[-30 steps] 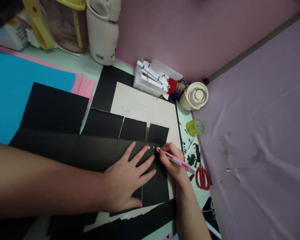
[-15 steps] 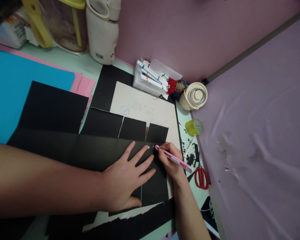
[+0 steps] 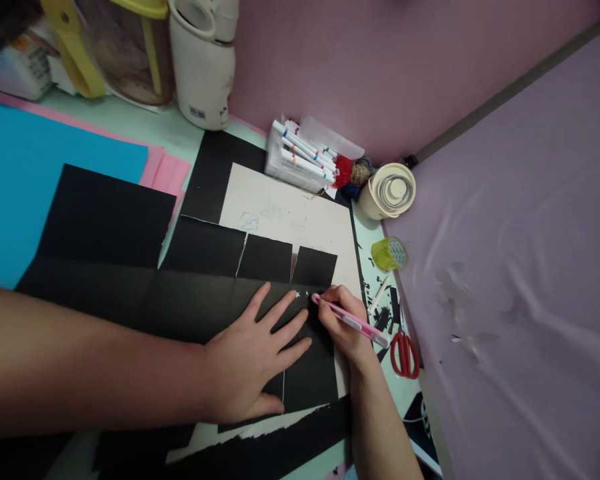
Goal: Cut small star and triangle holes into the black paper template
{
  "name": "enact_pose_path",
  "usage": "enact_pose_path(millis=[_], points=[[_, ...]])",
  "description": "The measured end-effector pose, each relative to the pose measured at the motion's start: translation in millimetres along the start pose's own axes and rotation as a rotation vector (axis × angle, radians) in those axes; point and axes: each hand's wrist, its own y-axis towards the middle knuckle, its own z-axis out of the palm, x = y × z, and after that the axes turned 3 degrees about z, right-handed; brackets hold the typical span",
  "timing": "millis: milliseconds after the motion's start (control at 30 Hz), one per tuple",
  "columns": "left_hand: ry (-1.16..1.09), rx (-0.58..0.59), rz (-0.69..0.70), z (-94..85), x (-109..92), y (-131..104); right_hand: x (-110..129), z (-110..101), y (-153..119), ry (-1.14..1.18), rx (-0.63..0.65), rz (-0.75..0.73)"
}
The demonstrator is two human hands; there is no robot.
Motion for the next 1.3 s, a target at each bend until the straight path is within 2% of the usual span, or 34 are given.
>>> enact_pose_path(millis=[467, 1067, 1300], points=[[0.004, 0.018, -0.001, -1.6, -1.1, 0.7, 1.6, 4.4, 2.7, 0.051, -0.037, -0.025], [-0.027, 0.009, -0.008, -0.5, -0.4, 0.1, 2.9, -0.5, -0.3, -0.015, 0.014, 0.011], [-0.009, 0.013, -0.001, -0.9, -0.6, 0.4, 1.5, 2.4, 1.1, 0.014, -0.013, -0.009]])
